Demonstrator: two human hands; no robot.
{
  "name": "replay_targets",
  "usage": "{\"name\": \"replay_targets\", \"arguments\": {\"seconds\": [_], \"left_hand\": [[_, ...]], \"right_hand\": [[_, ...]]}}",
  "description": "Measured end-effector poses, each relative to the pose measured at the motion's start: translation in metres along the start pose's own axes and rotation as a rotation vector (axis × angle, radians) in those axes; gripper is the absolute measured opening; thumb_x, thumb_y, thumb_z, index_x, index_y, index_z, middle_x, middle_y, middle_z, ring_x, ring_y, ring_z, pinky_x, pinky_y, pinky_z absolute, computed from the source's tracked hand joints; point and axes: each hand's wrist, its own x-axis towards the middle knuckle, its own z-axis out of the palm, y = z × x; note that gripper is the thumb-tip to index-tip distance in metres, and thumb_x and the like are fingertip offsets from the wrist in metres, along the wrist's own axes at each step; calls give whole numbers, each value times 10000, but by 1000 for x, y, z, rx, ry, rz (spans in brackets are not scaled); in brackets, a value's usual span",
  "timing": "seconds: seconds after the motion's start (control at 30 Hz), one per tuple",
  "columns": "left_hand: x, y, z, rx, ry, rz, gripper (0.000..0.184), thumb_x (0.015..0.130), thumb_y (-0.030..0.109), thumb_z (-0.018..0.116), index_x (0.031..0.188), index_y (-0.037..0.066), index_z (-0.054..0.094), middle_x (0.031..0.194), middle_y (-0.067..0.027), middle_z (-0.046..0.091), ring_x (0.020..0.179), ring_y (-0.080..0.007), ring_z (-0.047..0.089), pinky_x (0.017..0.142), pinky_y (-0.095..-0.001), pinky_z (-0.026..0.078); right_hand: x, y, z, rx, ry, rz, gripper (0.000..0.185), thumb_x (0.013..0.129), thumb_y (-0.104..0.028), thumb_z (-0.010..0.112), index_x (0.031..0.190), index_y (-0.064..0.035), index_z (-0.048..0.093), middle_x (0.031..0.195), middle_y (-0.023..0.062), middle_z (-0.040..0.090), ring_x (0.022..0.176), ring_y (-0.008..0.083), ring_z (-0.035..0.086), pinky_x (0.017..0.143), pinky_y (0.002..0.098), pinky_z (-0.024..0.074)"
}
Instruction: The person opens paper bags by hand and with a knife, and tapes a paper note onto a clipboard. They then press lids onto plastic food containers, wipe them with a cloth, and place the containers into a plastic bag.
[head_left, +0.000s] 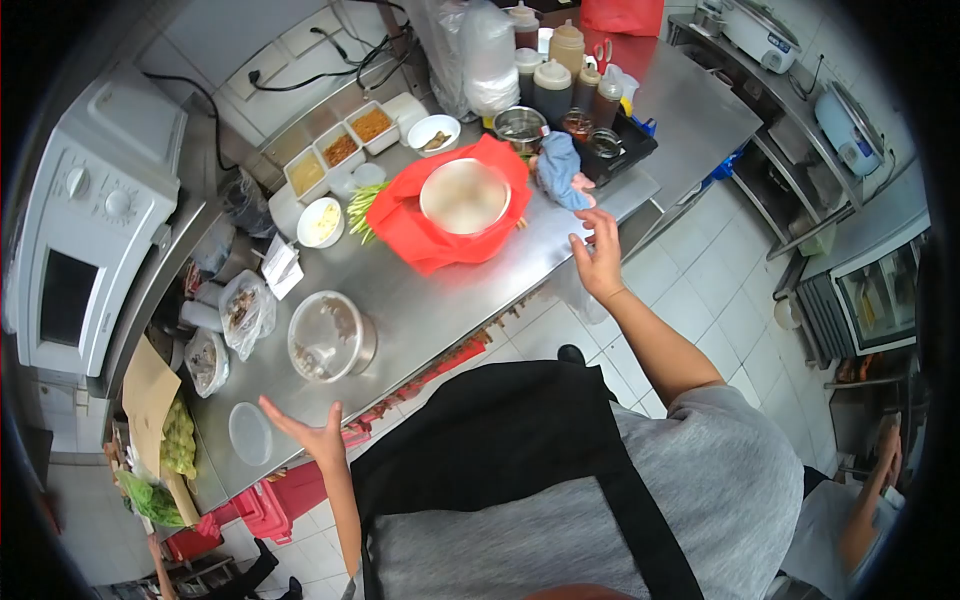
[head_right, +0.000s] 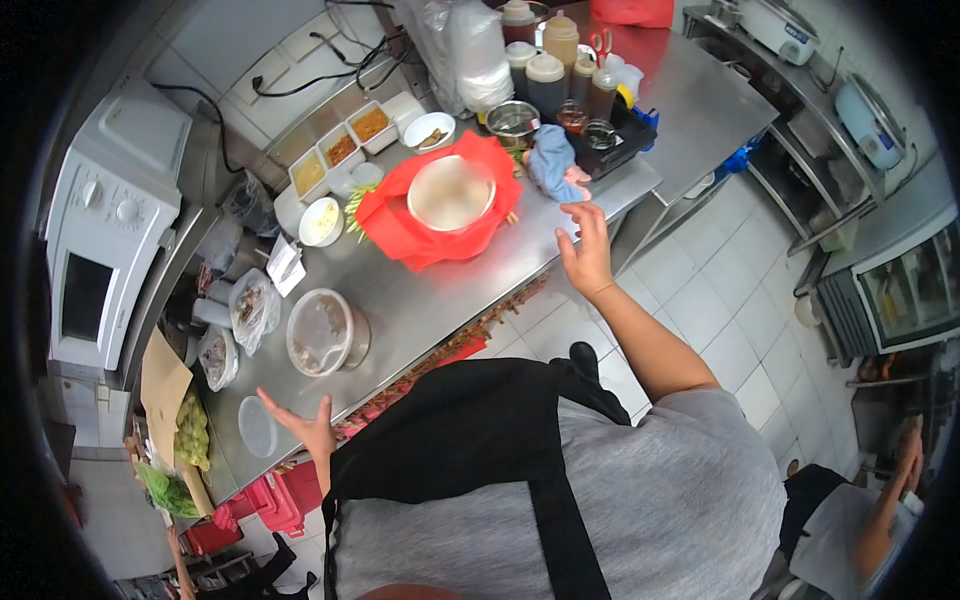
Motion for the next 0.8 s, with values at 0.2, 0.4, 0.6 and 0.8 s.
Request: {"name": "replay_targets", "arguments": {"seconds": [0.2, 0.4, 0.6, 0.8], "left_hand": [[-3, 108, 54, -51, 149, -25, 994, 635, 215, 784, 1426, 77, 198, 1483, -169, 104, 1368, -335, 153, 1081, -489, 212], [-12, 196, 133, -331, 173, 144, 893, 685, 247, 762, 1402, 94, 253, 1475, -165, 75, 1372, -332, 124, 1068, -501, 227], [-24, 218, 161, -363, 98, 422, 827, 726, 299, 738, 1380, 81, 282, 1467, -178, 88, 1371, -325, 130, 1059, -480, 250], [-15, 187, 139, -313, 89, 459, 769, 748, 302, 720, 1363, 71, 320, 1457, -183, 109, 1366, -332, 152, 1053, -470, 272]], "right_hand": [[46, 50, -42, 36, 27, 9, 323, 756, 15, 603, 1062, -84, 575, 1083, 102, 473, 785, 188, 532, 655, 286, 479], [56, 56, -40, 200, -111, -52, 219, 748, 21, 631, 951, -60, 618, 829, 65, 543, 657, 143, 556, 613, 269, 475], [12, -4, -22, 457, -453, -201, 88, 783, -82, 629, 866, -66, 606, 747, 63, 570, 630, 193, 573, 578, 299, 461], [-12, -39, -3, 601, -632, -154, 97, 795, -125, 650, 877, -89, 611, 736, 58, 582, 589, 201, 579, 557, 303, 466]]}}
